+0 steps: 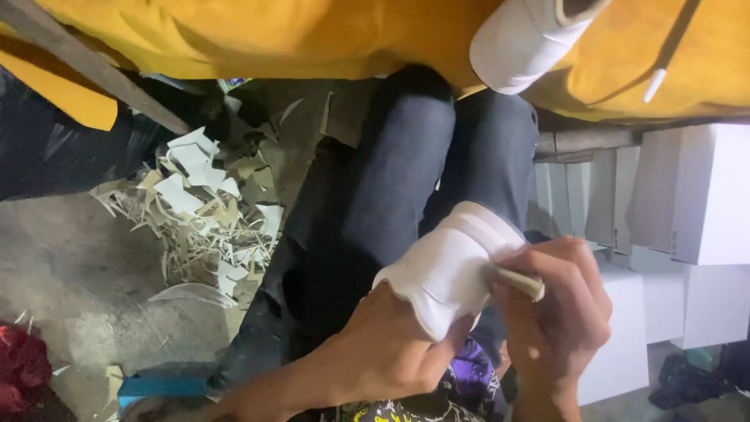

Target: Cleaning and finishing white sneakers using a small abrasive block in a workshop environment.

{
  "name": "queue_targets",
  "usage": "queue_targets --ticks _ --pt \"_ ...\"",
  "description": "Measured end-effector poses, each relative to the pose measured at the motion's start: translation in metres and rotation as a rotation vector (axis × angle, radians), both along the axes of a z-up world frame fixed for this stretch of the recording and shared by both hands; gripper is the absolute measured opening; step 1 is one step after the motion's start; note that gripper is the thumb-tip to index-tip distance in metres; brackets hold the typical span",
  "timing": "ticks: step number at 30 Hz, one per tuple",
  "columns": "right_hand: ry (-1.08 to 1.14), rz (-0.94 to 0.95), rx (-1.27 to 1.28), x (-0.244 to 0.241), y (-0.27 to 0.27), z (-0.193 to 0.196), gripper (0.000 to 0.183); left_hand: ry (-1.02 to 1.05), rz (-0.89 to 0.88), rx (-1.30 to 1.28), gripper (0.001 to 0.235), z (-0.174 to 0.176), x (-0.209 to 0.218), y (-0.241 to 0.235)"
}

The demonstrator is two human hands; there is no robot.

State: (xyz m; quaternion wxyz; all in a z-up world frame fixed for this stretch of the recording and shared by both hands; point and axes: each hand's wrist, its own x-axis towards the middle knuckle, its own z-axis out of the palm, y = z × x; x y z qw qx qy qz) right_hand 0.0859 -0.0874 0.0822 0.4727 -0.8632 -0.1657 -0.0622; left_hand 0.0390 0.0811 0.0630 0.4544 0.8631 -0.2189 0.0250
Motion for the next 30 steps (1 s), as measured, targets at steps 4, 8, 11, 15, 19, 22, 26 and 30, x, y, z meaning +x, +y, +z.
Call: queue_targets --ticks 4,8,11,15,19,22,26,30 --pt "-0.113 0.047 -0.018 -0.008 -0.013 -0.021 0.012 0.283 0.049 -0.204 0.028 0.023 0.014 0.005" --pt "-0.167 0.026 -0.01 -0.012 -0.014 -0.032 0.009 -0.48 0.187 0.313 0.016 -0.006 -0.006 -0.01" --pt "-0.136 -0.092 0.001 -0.005 0.007 0.004 0.006 0.028 -0.18 0.19 0.032 -0.01 -0.02 -0.033" --pt "-0.272 0.06 -0.092 -0.014 -0.007 0.019 0.014 0.15 -0.028 0.121 0.038 0.01 -0.008 -0.053" --pt "-0.043 -0.097 -0.162 -0.006 -0.037 0.026 0.011 0.463 -0.212 0.301 0.033 0.007 -0.014 -0.08" --pt "-0.019 -0.026 -0.104 -0.017 -0.038 0.042 0.005 0.484 -0.274 0.314 0.033 0.002 -0.026 -0.089" --pt "-0.003 -0.097 -0.315 -0.007 -0.078 0.029 0.014 0.309 -0.255 0.266 0.023 -0.001 -0.026 -0.087" --pt "-0.046 -0.093 -0.287 -0.017 -0.058 0.048 0.009 0.175 -0.17 0.2 0.027 -0.016 -0.034 -0.09"
